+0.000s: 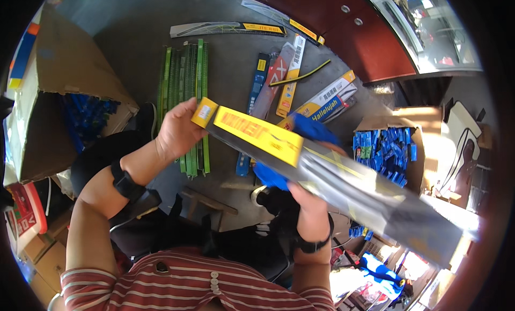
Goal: The person sits on a stool and uses a blue cloth to wipe and clean multiple packaged windshield wipers. They pick up each wiper, wipe it, and place it back on the floor.
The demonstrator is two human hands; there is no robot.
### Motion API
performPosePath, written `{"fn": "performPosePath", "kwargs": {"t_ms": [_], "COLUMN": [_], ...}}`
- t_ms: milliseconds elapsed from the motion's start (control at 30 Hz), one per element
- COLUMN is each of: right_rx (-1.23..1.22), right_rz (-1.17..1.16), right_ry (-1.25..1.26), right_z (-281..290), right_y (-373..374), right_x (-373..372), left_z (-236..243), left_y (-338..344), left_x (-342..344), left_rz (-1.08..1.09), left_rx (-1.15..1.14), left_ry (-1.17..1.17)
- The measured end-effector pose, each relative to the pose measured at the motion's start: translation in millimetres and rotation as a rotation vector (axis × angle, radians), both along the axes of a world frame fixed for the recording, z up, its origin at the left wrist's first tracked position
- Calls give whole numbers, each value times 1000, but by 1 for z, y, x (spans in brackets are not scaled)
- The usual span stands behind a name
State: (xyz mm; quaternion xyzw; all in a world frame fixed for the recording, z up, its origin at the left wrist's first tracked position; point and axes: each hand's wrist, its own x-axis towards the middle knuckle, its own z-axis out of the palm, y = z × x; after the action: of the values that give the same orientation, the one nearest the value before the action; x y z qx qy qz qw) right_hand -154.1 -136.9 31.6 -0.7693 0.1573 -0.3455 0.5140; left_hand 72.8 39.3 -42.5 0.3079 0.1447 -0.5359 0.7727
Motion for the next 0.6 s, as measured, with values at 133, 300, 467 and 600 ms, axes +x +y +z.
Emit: {"fn": "performPosePath", "kwargs": {"t_ms": [133, 300, 467, 600], "right_rx": [549, 615, 236, 375], "right_rz": [69, -43, 145, -115], "right_ry": [-141, 335, -148, -180], "right_z": [52, 40, -11, -21], "right_y": [43, 48, -2, -22], "right_x": [-55, 20, 13, 5], "left_z": [64, -13, -27, -18], "left_y": [4, -7, 3, 3], "left_x": [-25, -1, 14, 19], "left_rz": [-204, 78, -51, 10], "left_rx": [-389, 269, -71, -143], "left_ry": [-295, -47, 63, -6]}}
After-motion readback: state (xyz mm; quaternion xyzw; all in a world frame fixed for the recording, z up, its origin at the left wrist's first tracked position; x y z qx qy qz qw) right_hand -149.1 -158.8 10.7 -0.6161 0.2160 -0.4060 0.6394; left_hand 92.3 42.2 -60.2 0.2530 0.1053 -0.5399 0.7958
